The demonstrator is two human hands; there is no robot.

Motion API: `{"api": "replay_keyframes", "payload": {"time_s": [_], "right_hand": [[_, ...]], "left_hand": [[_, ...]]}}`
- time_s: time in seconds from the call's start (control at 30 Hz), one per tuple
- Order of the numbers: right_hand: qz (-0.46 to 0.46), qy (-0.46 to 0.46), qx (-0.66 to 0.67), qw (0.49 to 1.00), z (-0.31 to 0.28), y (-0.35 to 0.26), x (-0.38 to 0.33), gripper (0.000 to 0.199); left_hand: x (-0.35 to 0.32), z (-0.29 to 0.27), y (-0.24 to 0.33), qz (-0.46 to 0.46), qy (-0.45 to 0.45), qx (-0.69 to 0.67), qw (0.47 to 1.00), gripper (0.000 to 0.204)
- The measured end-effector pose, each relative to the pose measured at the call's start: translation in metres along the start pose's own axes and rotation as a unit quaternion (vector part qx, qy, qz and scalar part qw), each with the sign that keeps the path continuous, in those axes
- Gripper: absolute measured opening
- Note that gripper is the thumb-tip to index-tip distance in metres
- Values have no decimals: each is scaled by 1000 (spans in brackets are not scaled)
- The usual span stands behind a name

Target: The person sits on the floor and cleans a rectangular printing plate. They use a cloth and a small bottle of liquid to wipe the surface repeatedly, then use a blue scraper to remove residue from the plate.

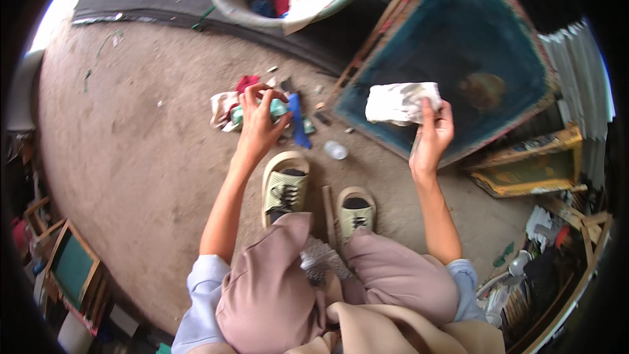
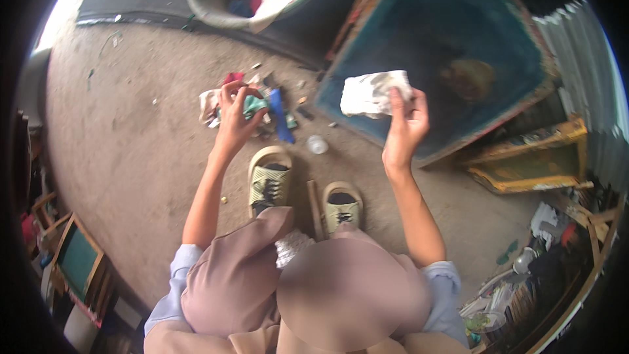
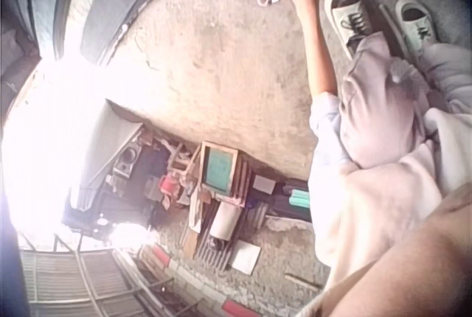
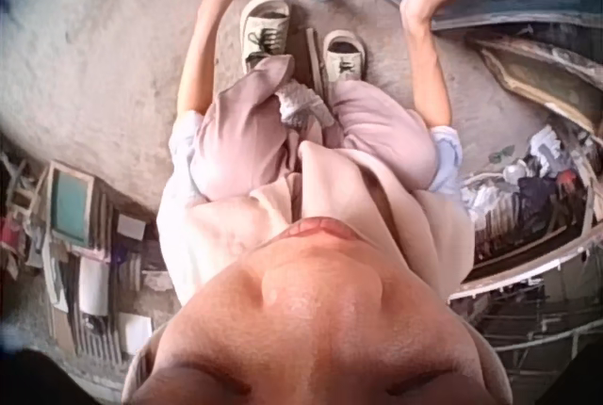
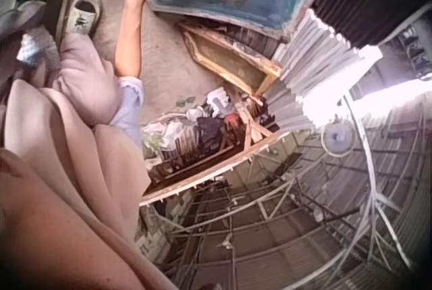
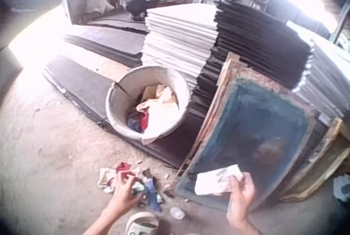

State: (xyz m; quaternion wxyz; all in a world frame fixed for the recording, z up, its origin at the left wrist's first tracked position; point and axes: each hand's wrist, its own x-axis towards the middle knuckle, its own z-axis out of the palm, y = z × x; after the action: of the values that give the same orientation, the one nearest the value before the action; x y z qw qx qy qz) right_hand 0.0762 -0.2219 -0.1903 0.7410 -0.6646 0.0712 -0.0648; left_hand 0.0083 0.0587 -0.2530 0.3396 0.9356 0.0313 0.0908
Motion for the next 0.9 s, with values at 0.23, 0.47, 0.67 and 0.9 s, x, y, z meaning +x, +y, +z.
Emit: {"api": "replay_keyframes", "payload": {"time_s": [0.23, 0.47, 0.67, 0.9], "right_hand": [[-283, 201, -109, 932, -41, -62, 100, 23], [-495, 13, -501, 709, -11, -5, 116, 42], [-529, -386, -589, 474, -29, 12, 129, 60], [-495, -351, -654, 453, -8, 26, 96, 68]], "left_hand": [[26, 60, 30, 52, -30, -95, 994, 44], [39, 98, 46, 114, -58, -236, 963, 82], [46, 101, 40, 90, -88, -208, 970, 89], [54, 94, 39, 48, -113, -214, 969, 88]]}}
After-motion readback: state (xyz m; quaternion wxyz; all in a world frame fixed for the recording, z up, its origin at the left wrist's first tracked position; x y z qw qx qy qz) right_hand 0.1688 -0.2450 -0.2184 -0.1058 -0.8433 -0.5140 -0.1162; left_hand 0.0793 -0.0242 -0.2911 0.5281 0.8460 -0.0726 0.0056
